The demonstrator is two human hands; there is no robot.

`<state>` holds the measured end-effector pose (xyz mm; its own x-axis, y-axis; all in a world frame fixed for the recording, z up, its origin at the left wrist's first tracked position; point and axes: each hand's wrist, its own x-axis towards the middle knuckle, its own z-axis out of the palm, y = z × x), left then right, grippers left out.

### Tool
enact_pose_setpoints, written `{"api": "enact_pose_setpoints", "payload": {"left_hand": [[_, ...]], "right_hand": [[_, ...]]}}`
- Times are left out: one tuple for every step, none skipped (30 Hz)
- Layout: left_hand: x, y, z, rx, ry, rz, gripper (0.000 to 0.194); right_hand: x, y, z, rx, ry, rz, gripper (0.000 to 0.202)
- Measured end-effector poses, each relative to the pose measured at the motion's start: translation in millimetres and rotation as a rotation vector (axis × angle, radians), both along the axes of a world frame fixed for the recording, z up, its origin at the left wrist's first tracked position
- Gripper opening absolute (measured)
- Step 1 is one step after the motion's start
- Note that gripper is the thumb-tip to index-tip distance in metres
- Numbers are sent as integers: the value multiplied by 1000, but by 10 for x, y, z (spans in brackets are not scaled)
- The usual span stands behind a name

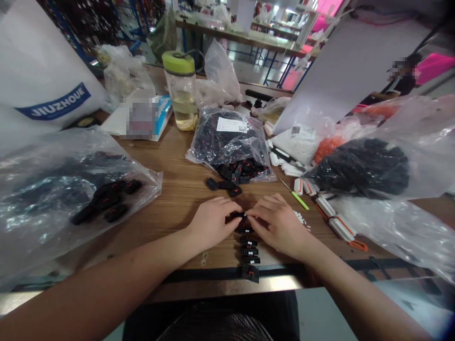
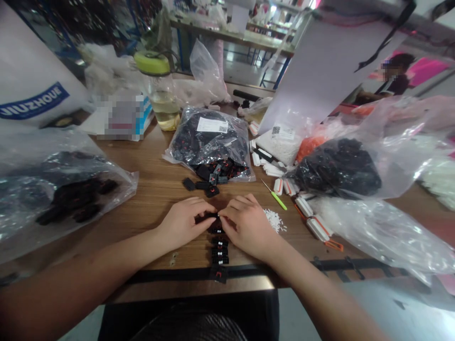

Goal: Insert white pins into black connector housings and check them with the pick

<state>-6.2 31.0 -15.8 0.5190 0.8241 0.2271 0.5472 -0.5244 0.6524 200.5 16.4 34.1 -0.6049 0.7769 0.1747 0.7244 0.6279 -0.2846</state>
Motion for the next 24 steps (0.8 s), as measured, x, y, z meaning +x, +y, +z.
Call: {"api": "enact_pose_setpoints", "payload": {"left_hand": [[2, 0, 2, -4, 0, -1, 10], [4, 1, 5, -6, -2, 0, 10], [6, 1, 7, -6, -5, 1, 10], [7, 0, 9, -6, -10, 4, 11], [8, 0, 11, -6, -15, 5, 11], [8, -1, 13, -7, -16, 6, 12], [7, -2, 15, -10, -14, 6, 11], [5, -3, 17, -13, -10, 4, 11], [3, -4, 20, -16, -6, 1, 11], [0, -5, 22, -19, -4, 1, 12], [-2, -7, 24, -21, -2, 1, 12], [-4, -8, 26, -23, -2, 3, 12], [-5, -10, 27, -23, -3, 5, 12], [-5, -10, 27, -23, -4, 8, 11], [-5, -10, 25, -23, -3, 10, 10], [-3, -9, 22, -23, 0, 11, 10], [-2, -7, 19, -22, 2, 9, 10], [0, -5, 16, -20, 4, 7, 10], [1, -3, 12, -16, 6, 3, 10], [3, -2, 11, -13, 7, 0, 10], [3, -1, 10, -10, 7, -1, 10], [3, -1, 12, -8, 7, -1, 10], [3, -1, 15, -8, 7, 0, 9], [2, -3, 20, -10, 7, 2, 9]], "right_hand": [[-4, -12, 4, 8, -2, -2, 19], [-12, -24, 4, 14, -7, -3, 20], [-23, -36, 1, 19, -18, -4, 20], [-35, -46, -3, 23, -36, -6, 20], [-44, -52, -6, 26, -54, -7, 21], [-48, -53, -6, 25, -65, -5, 20], [-39, -47, -2, 16, -65, 2, 20], [-15, -32, 7, -4, -49, 5, 19], [28, -7, 19, -30, -13, -4, 19], [92, 29, 35, -59, 40, -33, 20], [174, 73, 51, -91, 93, -82, 20], [271, 123, 64, -118, 135, -150, 20], [376, 175, 72, -145, 148, -223, 20], [483, 227, 72, -173, 117, -278, 19], [582, 274, 62, -196, 72, -309, 19], [669, 314, 44, -223, 29, -317, 18], [738, 346, 19, -246, 0, -310, 17], [788, 370, -10, -263, -17, -297, 16], [819, 388, -39, -273, -24, -283, 16], [835, 400, -63, -274, -29, -266, 17], [838, 407, -81, -266, -38, -249, 17], [832, 409, -89, -254, -55, -228, 18], [818, 407, -88, -236, -79, -203, 18], [800, 398, -79, -214, -111, -177, 19]]}}
